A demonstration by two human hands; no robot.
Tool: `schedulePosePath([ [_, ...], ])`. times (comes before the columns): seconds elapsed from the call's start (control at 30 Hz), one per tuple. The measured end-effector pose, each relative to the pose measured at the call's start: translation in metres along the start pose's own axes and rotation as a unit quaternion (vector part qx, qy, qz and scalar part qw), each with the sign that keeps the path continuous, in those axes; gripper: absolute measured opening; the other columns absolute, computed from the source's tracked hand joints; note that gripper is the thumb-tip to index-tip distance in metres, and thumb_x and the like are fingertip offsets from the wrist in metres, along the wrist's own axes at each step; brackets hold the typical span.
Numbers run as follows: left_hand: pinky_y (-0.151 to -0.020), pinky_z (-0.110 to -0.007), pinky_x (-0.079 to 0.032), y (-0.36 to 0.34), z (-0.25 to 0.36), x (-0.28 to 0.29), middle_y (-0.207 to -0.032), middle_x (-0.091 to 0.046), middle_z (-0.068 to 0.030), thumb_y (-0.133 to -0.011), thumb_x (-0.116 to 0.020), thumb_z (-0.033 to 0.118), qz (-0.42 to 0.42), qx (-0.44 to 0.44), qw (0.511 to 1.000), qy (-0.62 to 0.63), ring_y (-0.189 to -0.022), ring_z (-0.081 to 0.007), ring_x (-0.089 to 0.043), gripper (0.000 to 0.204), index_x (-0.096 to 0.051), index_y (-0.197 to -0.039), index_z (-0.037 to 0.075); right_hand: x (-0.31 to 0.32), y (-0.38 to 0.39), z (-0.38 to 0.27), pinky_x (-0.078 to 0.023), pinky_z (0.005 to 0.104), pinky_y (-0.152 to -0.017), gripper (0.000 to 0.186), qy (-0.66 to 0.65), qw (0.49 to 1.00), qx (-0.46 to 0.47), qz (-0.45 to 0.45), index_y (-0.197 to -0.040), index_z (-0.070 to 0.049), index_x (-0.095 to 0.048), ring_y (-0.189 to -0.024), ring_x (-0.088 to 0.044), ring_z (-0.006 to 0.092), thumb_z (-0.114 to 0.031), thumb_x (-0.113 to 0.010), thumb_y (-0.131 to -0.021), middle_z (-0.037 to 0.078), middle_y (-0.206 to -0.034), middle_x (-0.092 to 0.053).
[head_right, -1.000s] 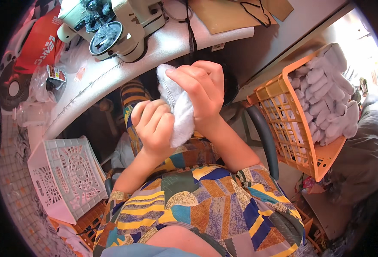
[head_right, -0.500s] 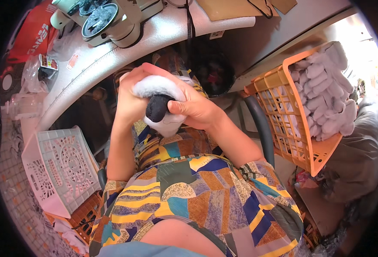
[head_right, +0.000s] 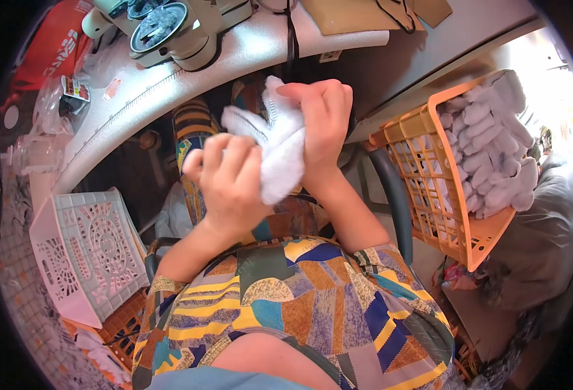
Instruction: The person is sewing and assembling fabric gloves using a specialized industrial sewing machine and small hand tools like scissors.
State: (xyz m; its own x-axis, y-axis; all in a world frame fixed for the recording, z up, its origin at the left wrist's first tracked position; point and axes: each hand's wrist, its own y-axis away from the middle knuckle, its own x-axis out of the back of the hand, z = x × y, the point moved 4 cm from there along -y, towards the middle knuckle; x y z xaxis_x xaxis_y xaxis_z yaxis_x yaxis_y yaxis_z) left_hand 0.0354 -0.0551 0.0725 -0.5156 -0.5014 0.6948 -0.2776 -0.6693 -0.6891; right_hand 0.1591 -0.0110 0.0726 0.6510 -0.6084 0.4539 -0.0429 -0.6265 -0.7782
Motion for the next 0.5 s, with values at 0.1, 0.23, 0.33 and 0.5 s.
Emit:
schedulePosePath([
  [0.1, -0.081, -0.039, -0.026, -0.006, -0.015, 0.004, -0.092, -0.058, -0.0025, -0.067, -0.060, 0.020, -0.026, 0.026, 0.997, -0.064, -0.093, -0.0205, -0.052, 0.024, -0.062, -0.084, 0.004, 0.000, 0.000, -0.012, -0.046, 0.0331, -0.084, 0.036, -0.029, 0.985, 0.158, -0.057, -0.098, -0.005, -0.066, -0.094, -0.061, 0.0239, -0.011, -0.068, -0.063, 0.009, -0.101, -0.061],
  [0.23, -0.081, -0.040, -0.028, -0.002, -0.011, 0.004, -0.097, -0.060, -0.0063, -0.065, -0.066, 0.022, -0.018, 0.017, 0.998, -0.053, -0.092, -0.0236, -0.053, 0.033, -0.063, -0.090, 0.001, -0.006, 0.007, -0.015, -0.049, 0.0306, -0.070, 0.034, -0.071, 0.973, 0.201, -0.088, -0.099, -0.004, -0.068, -0.086, -0.064, 0.0212, -0.012, -0.064, -0.066, 0.008, -0.099, -0.064],
  [0.33, -0.080, -0.040, -0.029, 0.003, 0.001, 0.004, -0.097, -0.060, -0.0085, -0.061, -0.068, 0.017, -0.026, 0.030, 0.999, 0.004, -0.089, -0.0252, -0.053, 0.034, -0.062, -0.089, 0.000, -0.009, 0.003, -0.010, -0.048, 0.0287, -0.055, 0.024, -0.074, 0.980, 0.176, -0.058, -0.087, -0.003, -0.068, -0.069, -0.063, 0.0197, -0.010, -0.065, -0.064, 0.007, -0.088, -0.064],
  [0.5, -0.081, -0.040, -0.031, 0.004, 0.005, 0.008, -0.094, -0.059, -0.0098, -0.058, -0.067, 0.011, -0.057, 0.054, 0.993, 0.083, -0.088, -0.0268, -0.053, 0.031, -0.060, -0.086, 0.001, -0.017, 0.000, -0.003, -0.044, 0.0295, -0.051, 0.015, -0.083, 0.987, 0.139, -0.013, -0.070, -0.004, -0.056, -0.061, -0.057, 0.0204, -0.008, -0.067, -0.060, 0.008, -0.083, -0.062],
])
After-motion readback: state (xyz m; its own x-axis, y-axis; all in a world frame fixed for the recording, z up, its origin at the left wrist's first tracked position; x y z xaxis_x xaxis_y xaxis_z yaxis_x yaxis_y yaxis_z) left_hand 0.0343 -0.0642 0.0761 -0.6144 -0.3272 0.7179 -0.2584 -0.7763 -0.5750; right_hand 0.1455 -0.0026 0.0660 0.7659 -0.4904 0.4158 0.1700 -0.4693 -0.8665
